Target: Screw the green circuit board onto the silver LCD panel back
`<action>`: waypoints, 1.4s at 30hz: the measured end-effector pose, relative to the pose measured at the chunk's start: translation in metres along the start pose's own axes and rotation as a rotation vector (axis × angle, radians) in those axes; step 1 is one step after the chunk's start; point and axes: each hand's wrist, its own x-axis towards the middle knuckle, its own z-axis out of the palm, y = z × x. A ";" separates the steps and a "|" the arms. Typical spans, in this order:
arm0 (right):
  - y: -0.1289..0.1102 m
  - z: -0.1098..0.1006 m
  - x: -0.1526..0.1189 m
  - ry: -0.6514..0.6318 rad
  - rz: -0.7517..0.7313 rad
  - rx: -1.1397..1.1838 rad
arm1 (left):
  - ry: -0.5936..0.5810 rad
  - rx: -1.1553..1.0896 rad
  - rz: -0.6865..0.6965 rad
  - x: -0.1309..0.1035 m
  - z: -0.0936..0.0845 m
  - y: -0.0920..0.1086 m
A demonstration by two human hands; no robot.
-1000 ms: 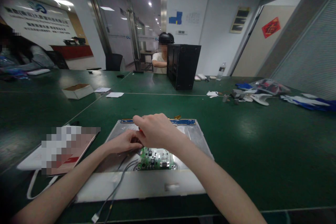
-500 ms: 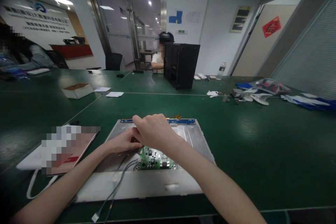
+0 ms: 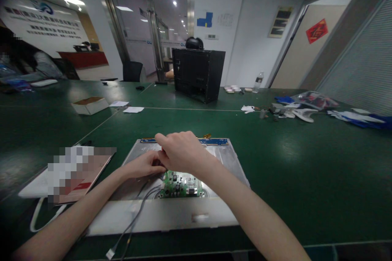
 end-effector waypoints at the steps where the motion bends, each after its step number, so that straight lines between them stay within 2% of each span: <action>1: 0.000 0.001 0.000 0.001 0.003 -0.012 | -0.001 0.003 0.002 0.000 0.000 -0.001; 16: 0.001 0.003 0.000 0.001 -0.014 0.001 | 0.026 0.080 0.049 0.001 -0.001 0.003; 24: 0.001 0.004 0.001 -0.002 -0.005 0.016 | -0.008 0.008 0.008 0.000 0.000 0.003; 33: 0.002 0.010 0.005 0.046 0.107 -0.116 | -0.001 0.022 -0.001 0.000 0.001 0.002; 42: -0.001 -0.001 0.000 -0.015 -0.019 0.134 | -0.009 0.025 0.037 0.000 -0.001 0.000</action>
